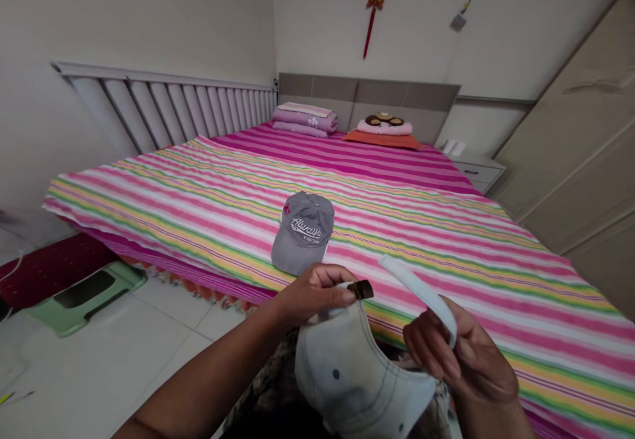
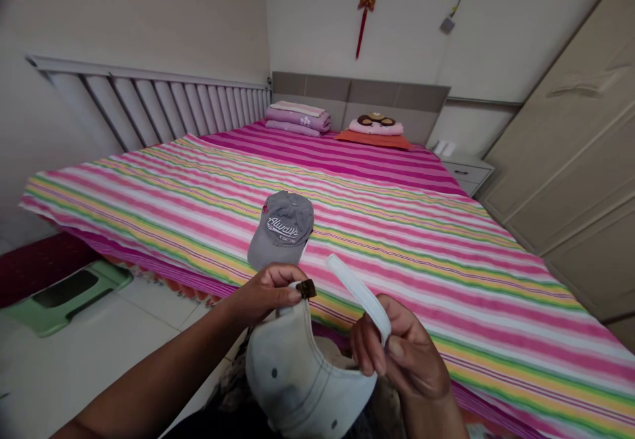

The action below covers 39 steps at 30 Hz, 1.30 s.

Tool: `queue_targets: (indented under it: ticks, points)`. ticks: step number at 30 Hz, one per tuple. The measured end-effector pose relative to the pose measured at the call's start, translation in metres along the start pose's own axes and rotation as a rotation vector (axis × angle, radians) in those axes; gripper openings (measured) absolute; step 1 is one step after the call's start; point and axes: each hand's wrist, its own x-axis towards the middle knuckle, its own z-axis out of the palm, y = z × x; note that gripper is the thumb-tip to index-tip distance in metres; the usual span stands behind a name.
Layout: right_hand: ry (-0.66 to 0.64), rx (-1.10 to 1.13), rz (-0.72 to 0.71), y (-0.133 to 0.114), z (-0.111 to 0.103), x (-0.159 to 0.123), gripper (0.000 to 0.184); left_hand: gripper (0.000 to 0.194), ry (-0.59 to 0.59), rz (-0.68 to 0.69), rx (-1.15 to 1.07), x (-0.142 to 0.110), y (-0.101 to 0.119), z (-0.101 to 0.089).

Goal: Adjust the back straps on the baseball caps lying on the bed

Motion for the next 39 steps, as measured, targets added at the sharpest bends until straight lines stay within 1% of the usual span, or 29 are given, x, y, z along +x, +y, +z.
queue_targets:
  ticks: [3,5,8,11,14,16,18,20,24,26,29,30,32,35,37,39]
  points:
    - [-0.028,0.009,0.024,-0.002,0.005,-0.001,0.015,0.027,-0.016,0.007,0.013,0.002,-0.003,-0.001]
    - [-0.028,0.052,0.02,-0.001,0.008,-0.001,0.012,0.029,-0.031,0.024,-0.009,0.003,-0.005,-0.002]
    - [0.012,0.121,0.034,0.003,0.011,-0.001,0.008,0.036,-0.042,0.061,-0.046,0.005,-0.01,-0.005]
    - [0.003,0.117,0.065,0.008,0.012,0.001,0.009,0.034,-0.057,0.08,-0.062,0.005,-0.013,-0.008]
    - [0.054,0.1,0.035,0.013,0.013,0.003,0.018,0.035,-0.079,0.107,-0.057,0.006,-0.014,-0.011]
    - [0.111,0.09,0.02,0.015,0.013,0.004,0.018,0.037,-0.092,0.144,-0.009,0.007,-0.014,-0.01]
    - [0.151,0.072,0.019,0.015,0.013,0.004,0.015,0.036,-0.083,0.191,0.091,0.008,-0.014,-0.009]
    - [0.169,0.057,0.021,0.013,0.013,0.004,0.015,0.034,-0.042,0.232,0.21,0.008,-0.015,-0.007]
    - [0.143,0.039,0.029,0.008,0.011,0.001,0.018,0.031,0.056,0.296,0.454,0.005,-0.013,-0.005]
    - [0.151,0.038,0.036,0.005,0.012,-0.001,0.018,0.026,0.067,0.376,0.696,0.003,-0.01,-0.006]
    - [0.176,0.064,0.046,0.003,0.016,-0.004,0.016,0.026,0.017,0.538,1.179,0.0,-0.003,-0.009]
    - [0.182,0.075,0.052,0.003,0.017,-0.004,0.016,0.027,0.004,0.582,1.308,0.0,-0.001,-0.009]
    - [0.188,0.1,0.073,0.005,0.019,-0.005,0.018,0.028,0.017,0.651,1.458,-0.001,0.0,-0.011]
    - [0.187,0.12,0.098,0.011,0.019,-0.007,0.022,0.029,0.081,0.685,1.482,-0.002,-0.001,-0.012]
    - [0.188,0.126,0.102,0.013,0.019,-0.007,0.022,0.028,0.103,0.679,1.409,-0.004,-0.003,-0.012]
    - [0.21,0.12,0.1,0.014,0.019,-0.006,0.02,0.027,0.098,0.673,1.292,-0.006,-0.002,-0.012]
